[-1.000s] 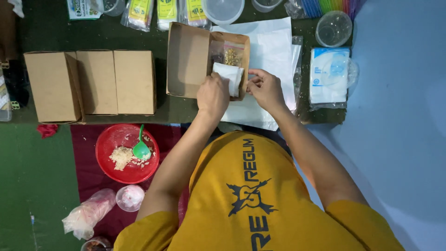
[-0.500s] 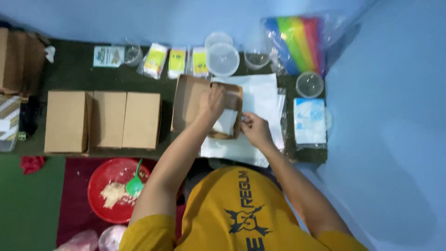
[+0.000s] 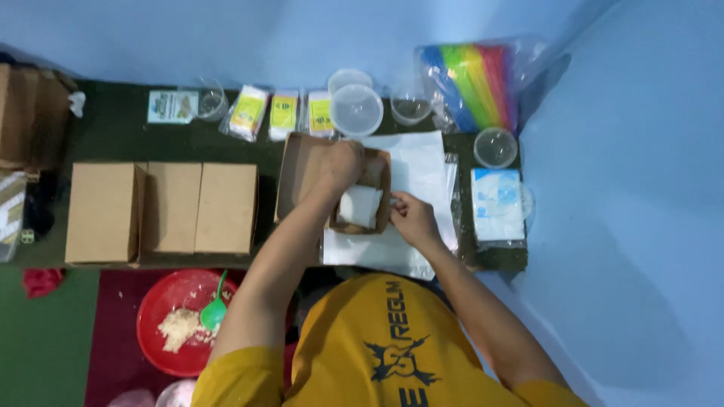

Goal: Packaging rice portions into paper wraps, boxes, and small plastic containers

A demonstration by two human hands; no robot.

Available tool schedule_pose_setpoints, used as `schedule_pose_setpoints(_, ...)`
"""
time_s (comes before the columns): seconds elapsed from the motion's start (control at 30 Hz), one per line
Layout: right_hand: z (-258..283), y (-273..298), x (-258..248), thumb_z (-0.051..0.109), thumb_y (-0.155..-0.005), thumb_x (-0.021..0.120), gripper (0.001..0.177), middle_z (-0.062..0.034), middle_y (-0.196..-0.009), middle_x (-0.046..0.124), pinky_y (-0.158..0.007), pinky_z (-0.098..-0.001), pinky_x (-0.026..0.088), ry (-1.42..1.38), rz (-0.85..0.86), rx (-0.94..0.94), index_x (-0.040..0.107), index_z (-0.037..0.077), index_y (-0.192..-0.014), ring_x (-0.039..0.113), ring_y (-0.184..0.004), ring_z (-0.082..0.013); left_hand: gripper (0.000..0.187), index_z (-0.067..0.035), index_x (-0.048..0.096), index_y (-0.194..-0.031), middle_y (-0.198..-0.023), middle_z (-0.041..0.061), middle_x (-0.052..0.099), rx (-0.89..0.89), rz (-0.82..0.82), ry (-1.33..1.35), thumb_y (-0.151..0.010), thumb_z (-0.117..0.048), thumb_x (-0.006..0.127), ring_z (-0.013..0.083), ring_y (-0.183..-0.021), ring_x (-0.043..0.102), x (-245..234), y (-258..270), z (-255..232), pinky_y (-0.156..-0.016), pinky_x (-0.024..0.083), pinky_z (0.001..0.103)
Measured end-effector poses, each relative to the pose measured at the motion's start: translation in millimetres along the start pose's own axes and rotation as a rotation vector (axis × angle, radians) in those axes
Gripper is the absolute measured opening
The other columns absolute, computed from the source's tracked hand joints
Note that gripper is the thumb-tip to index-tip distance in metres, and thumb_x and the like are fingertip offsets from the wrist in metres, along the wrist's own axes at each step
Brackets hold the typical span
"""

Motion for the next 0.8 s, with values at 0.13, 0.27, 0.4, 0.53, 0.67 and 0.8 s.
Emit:
schedule_pose_setpoints(0.13, -3, -6, 0, 0.012, -0.088, 0.073, 0.034, -0.0185, -0.096, 0.078, -0.071, -0.0439, 0.061, 0.023, -0.02, -0.084, 0.074, 0.009, -0.122, 0.076, -0.089, -0.0358, 0.021, -0.019, 0.079, -0.098, -0.085, 0.006, 0.078, 0.192, 0.028, -0.351, -0.097, -0.021, 0.058, 0.0254, -0.083, 0.079, -14, 5, 6, -0.063, 0.06, 0.037)
schedule_pose_setpoints(0.27, 2, -2, -4, 0.008, -0.087, 0.073, 0.036, -0.0184, -0.097, 0.078, -0.073, -0.0417, 0.062, -0.054, -0.029, -0.067, 0.073, 0.008, -0.123, 0.077, -0.087, -0.0324, 0.02, -0.012, 0.075, -0.115, -0.105, 0.016, 0.076, 0.196, 0.017, -0.222, -0.099, -0.018, 0.064, 0.0334, -0.097, 0.076, -39, 41, -5, -0.078, 0.062, 0.045)
schedule_pose_setpoints(0.4, 3, -2, -3, 0.004, -0.087, 0.07, 0.038, -0.0175, -0.096, 0.077, -0.07, -0.0401, 0.062, -0.081, -0.049, -0.096, 0.072, 0.007, -0.124, 0.077, -0.084, -0.0313, 0.023, -0.005, 0.073, -0.117, -0.1, 0.017, 0.077, 0.289, -0.029, -0.207, -0.105, -0.018, 0.058, 0.0345, -0.096, 0.076, -97, 120, -50, -0.076, 0.059, 0.045)
schedule_pose_setpoints(0.53, -4, -6, 2, 0.001, -0.086, 0.074, 0.038, -0.0182, -0.096, 0.077, -0.065, -0.0388, 0.061, -0.098, -0.086, -0.197, 0.072, 0.007, -0.124, 0.077, -0.084, -0.0318, 0.047, -0.02, 0.074, -0.127, -0.12, 0.013, 0.073, 0.529, 0.019, -0.439, -0.087, -0.043, 0.077, 0.035, -0.111, 0.07, -24, 105, 26, -0.1, 0.051, 0.049)
schedule_pose_setpoints(0.67, 20, 2, -2, 0.004, -0.088, 0.079, 0.036, -0.0117, -0.106, 0.069, -0.072, -0.04, 0.062, 0.128, -0.23, -0.483, 0.071, 0.005, -0.122, 0.071, -0.096, -0.0325, 0.045, -0.017, 0.074, -0.122, -0.115, 0.01, 0.072, 0.591, -0.102, -0.496, -0.081, -0.034, 0.085, 0.0305, -0.113, 0.068, 7, 107, 53, -0.107, 0.044, 0.048)
schedule_pose_setpoints(0.8, 33, 8, 2, 0.011, -0.086, 0.081, 0.046, -0.0131, -0.126, 0.064, -0.086, -0.0527, 0.057, 0.369, -0.157, -0.663, 0.067, 0.008, -0.13, 0.062, -0.114, -0.0391, 0.046, -0.009, 0.074, -0.122, -0.132, 0.019, 0.064, 0.626, -0.404, -0.349, -0.081, -0.027, 0.087, 0.0373, -0.128, 0.058, -22, 138, 42, -0.107, 0.041, 0.05)
Point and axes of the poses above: each hand's wrist, its own y-axis away from the middle knuckle, its own x-axis out of the palm, z = x × y, the point moved 1 cm from there along -y, towards the middle knuckle
